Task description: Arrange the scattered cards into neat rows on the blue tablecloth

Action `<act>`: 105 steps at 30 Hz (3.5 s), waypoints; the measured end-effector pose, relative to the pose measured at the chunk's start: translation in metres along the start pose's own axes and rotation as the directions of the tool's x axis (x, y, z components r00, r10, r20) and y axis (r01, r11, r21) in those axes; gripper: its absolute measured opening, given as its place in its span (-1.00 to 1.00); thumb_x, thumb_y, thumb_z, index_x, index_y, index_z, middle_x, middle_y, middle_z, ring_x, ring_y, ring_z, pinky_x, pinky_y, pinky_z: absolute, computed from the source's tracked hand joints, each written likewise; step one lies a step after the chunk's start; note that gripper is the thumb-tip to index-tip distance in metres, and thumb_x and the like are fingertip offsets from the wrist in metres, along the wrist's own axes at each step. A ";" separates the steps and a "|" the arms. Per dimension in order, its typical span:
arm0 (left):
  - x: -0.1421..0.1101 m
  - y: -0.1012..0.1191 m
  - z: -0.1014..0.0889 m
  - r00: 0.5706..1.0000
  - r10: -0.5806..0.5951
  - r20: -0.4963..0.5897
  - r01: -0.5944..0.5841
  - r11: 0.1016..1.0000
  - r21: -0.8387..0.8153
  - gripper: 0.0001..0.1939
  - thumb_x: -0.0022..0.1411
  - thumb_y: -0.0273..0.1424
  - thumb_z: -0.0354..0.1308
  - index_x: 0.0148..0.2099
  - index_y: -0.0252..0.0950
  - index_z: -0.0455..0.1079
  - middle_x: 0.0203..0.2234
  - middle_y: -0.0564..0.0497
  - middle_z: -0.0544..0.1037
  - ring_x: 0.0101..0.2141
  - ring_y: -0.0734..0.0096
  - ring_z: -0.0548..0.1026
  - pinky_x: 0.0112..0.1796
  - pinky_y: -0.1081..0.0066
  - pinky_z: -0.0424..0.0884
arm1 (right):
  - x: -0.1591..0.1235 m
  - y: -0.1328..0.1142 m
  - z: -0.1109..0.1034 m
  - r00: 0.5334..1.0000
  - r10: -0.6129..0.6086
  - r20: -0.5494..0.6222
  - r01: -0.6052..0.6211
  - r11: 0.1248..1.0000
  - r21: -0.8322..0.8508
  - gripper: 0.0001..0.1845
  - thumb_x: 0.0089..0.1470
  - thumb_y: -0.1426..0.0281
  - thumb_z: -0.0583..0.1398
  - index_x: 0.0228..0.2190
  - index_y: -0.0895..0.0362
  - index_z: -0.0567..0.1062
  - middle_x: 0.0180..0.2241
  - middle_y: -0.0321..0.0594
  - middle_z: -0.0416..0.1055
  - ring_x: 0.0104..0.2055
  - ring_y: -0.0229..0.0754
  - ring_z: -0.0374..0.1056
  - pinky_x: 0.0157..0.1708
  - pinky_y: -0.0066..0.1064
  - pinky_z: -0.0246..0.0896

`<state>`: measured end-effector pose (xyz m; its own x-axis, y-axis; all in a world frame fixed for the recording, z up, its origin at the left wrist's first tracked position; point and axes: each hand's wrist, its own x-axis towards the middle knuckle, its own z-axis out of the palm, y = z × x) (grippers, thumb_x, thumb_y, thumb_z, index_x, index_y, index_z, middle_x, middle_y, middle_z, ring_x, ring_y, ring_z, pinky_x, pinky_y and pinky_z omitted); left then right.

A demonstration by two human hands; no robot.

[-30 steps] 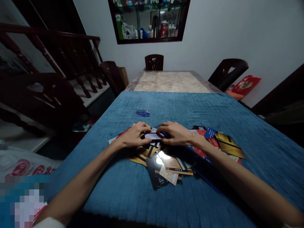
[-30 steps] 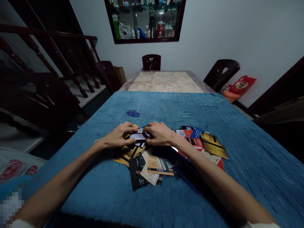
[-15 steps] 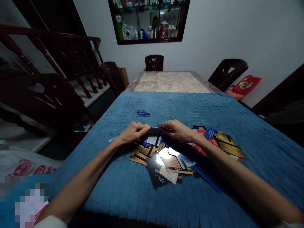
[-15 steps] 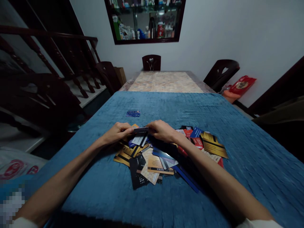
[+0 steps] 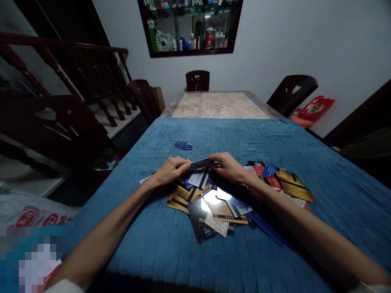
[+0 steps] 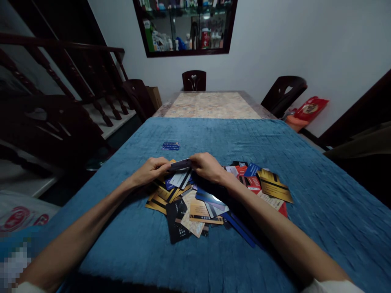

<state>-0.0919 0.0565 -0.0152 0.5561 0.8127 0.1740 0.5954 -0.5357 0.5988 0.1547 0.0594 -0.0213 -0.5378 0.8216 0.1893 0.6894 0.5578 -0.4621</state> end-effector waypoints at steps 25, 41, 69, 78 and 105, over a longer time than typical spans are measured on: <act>0.007 0.007 0.013 0.981 0.121 -0.152 -0.115 0.992 0.047 -0.84 0.25 -0.50 0.14 -0.23 -0.28 0.56 -0.34 0.01 0.60 -0.30 0.38 0.48 -0.20 0.38 0.38 | 0.001 -0.010 -0.001 0.905 -0.119 -0.409 0.124 0.992 -0.013 -0.76 0.26 0.40 0.08 -0.14 0.11 0.52 -0.24 -0.12 0.55 -0.20 -0.10 0.40 -0.17 -0.32 0.19; 0.005 0.017 0.022 0.888 0.211 -0.409 -0.221 0.975 0.023 -0.89 0.26 -0.48 0.17 -0.21 -0.32 0.53 -0.33 -0.04 0.63 -0.30 0.37 0.55 -0.20 0.36 0.47 | -0.001 -0.015 0.002 0.857 -0.381 -0.346 0.244 0.893 -0.377 -0.72 0.32 0.42 0.07 -0.01 0.11 0.49 -0.25 -0.14 0.57 -0.20 -0.08 0.25 -0.24 -0.29 0.00; 0.007 0.013 0.020 0.897 -0.124 -0.424 -0.011 0.954 -0.300 -0.94 0.11 -0.45 0.19 -0.31 -0.32 0.44 -0.39 0.03 0.59 -0.34 0.39 0.55 -0.22 0.43 0.44 | -0.002 -0.022 0.021 0.927 -0.191 -0.324 -0.013 0.844 -0.537 -0.54 0.14 0.31 0.26 0.03 0.20 0.35 -0.11 -0.01 0.47 -0.09 0.04 0.28 -0.18 -0.22 0.02; 0.008 0.004 0.018 0.897 -0.072 -0.437 -0.018 0.980 -0.198 -0.64 0.12 -0.51 0.20 0.00 -0.29 0.36 -0.36 0.05 0.58 -0.33 0.38 0.57 -0.22 0.39 0.47 | -0.006 -0.022 0.016 0.909 -0.202 -0.365 -0.021 0.852 -0.523 -0.53 0.11 0.40 0.23 0.07 0.13 0.37 -0.05 0.01 0.42 -0.07 0.06 0.23 -0.21 -0.22 0.08; 0.094 -0.059 -0.066 0.972 0.223 -0.074 -0.176 0.902 0.393 -0.58 0.11 -0.46 0.17 0.06 -0.32 0.37 -0.07 -0.16 0.46 -0.08 0.12 0.46 0.01 0.20 0.41 | 0.110 0.037 -0.016 0.956 -0.222 -0.190 0.141 0.920 -0.366 -0.53 0.09 0.32 0.26 0.04 0.14 0.43 -0.03 -0.02 0.36 -0.04 0.01 0.22 -0.07 -0.21 0.23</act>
<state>-0.1133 0.1801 0.0174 0.6300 0.6878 0.3605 0.6671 -0.7170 0.2022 0.1291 0.1722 -0.0034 -0.5753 0.6842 0.4483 0.7362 0.6719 -0.0809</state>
